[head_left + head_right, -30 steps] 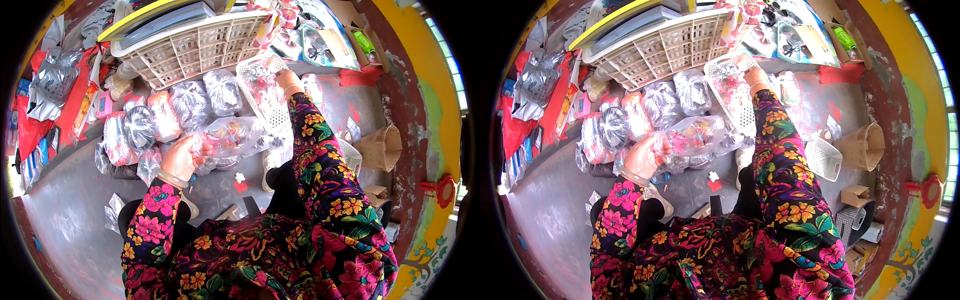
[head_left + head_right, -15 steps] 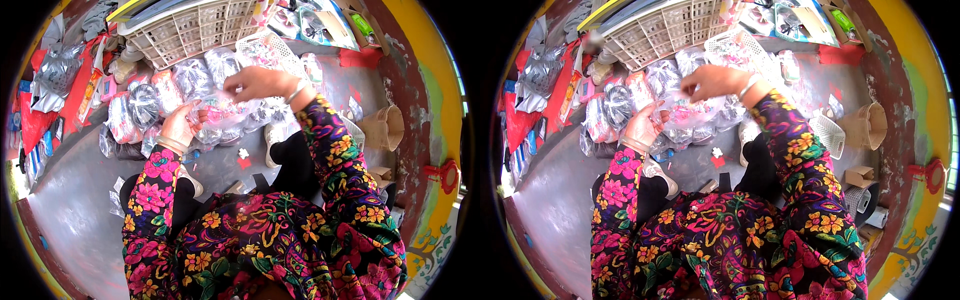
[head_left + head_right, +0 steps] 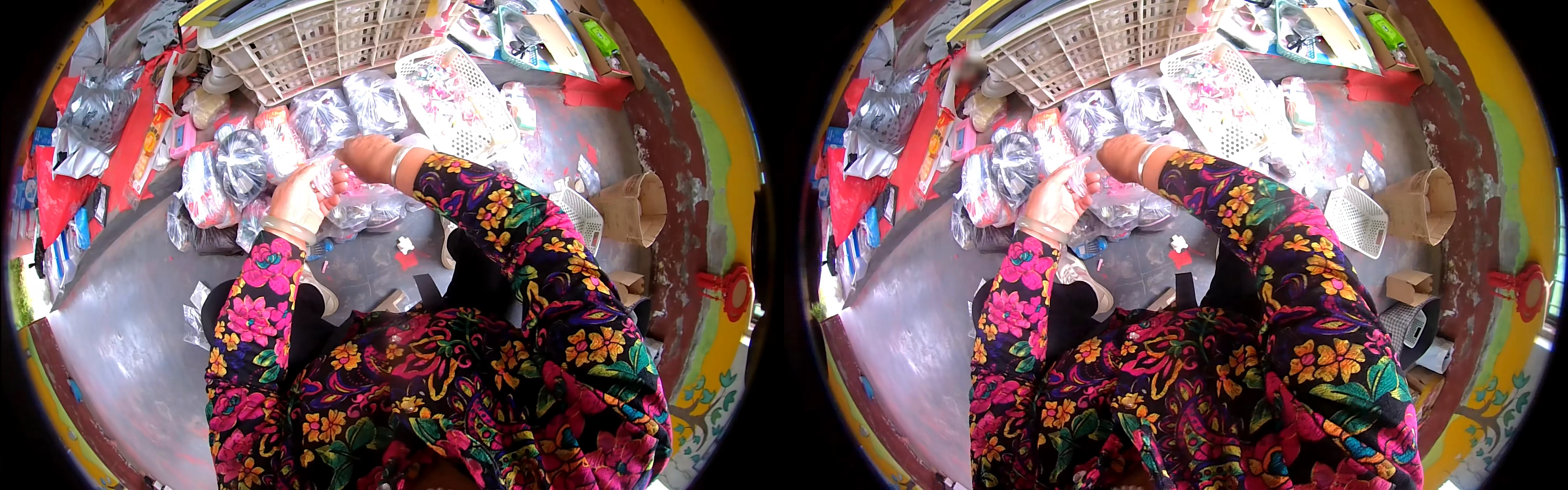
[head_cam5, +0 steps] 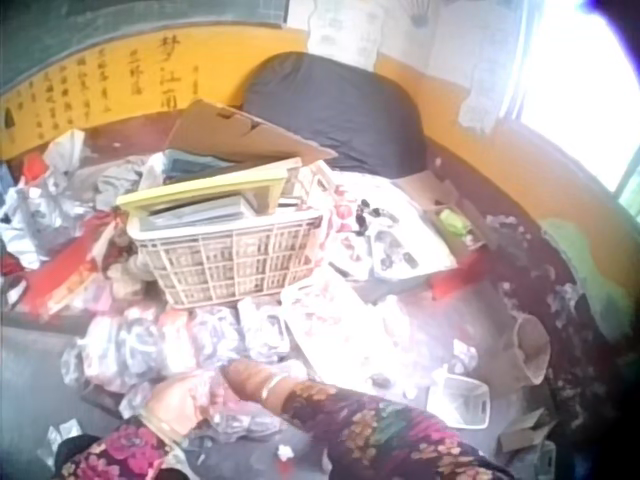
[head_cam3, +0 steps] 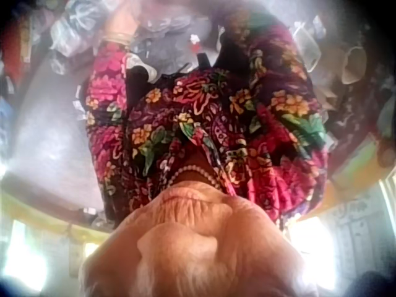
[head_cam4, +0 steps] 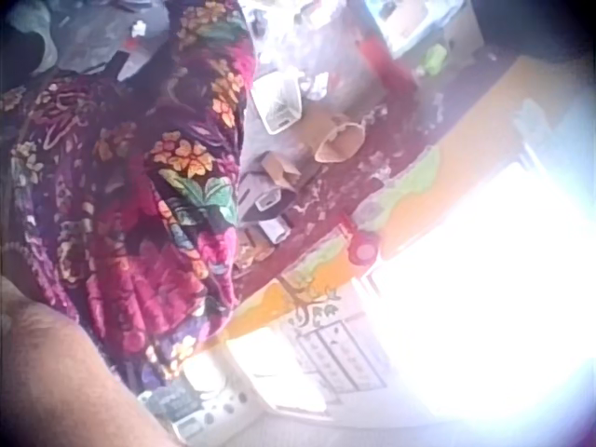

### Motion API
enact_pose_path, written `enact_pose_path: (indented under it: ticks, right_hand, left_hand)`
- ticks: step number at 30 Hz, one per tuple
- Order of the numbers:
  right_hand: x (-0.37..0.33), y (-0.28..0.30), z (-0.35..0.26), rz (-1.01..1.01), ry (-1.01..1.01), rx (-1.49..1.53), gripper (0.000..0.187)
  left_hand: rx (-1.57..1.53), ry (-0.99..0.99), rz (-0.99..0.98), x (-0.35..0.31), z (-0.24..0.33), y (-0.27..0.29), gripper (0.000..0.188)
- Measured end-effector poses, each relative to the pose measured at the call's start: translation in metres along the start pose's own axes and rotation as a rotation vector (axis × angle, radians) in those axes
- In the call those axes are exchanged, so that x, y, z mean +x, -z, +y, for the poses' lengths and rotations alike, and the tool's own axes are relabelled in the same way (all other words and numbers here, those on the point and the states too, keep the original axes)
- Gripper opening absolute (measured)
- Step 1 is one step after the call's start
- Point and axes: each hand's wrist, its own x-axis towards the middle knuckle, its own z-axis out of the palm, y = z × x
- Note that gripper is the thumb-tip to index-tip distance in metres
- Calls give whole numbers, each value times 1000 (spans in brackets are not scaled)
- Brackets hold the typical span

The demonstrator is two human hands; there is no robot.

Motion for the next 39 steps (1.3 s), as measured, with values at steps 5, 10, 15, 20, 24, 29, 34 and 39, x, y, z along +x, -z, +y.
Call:
enact_pose_path:
  ticks: [5,10,15,20,24,29,34,39]
  right_hand:
    - [-11,-3,4,-199,20,-34,26]
    - [-2,-47,3,-141,150,-27,36]
    - [9,-69,6,-80,201,-28,33]
    - [9,-59,13,-141,170,0,31]
    - [-11,11,10,-286,177,120,29]
    - [-37,85,81,-33,54,899,26]
    - [-68,13,253,142,-351,-440,16]
    - [-59,-40,258,49,-858,529,43]
  left_hand:
    - [-40,-6,105,-2,1,1,27]
    - [-58,17,179,-1,1,7,25]
    - [-60,29,28,-5,0,4,25]
    - [-38,50,41,-7,0,-5,24]
    - [-60,33,37,0,2,0,25]
    - [-50,4,48,-10,3,7,29]
    - [37,20,-39,-4,3,-9,30]
    - [-8,48,35,-10,6,-7,30]
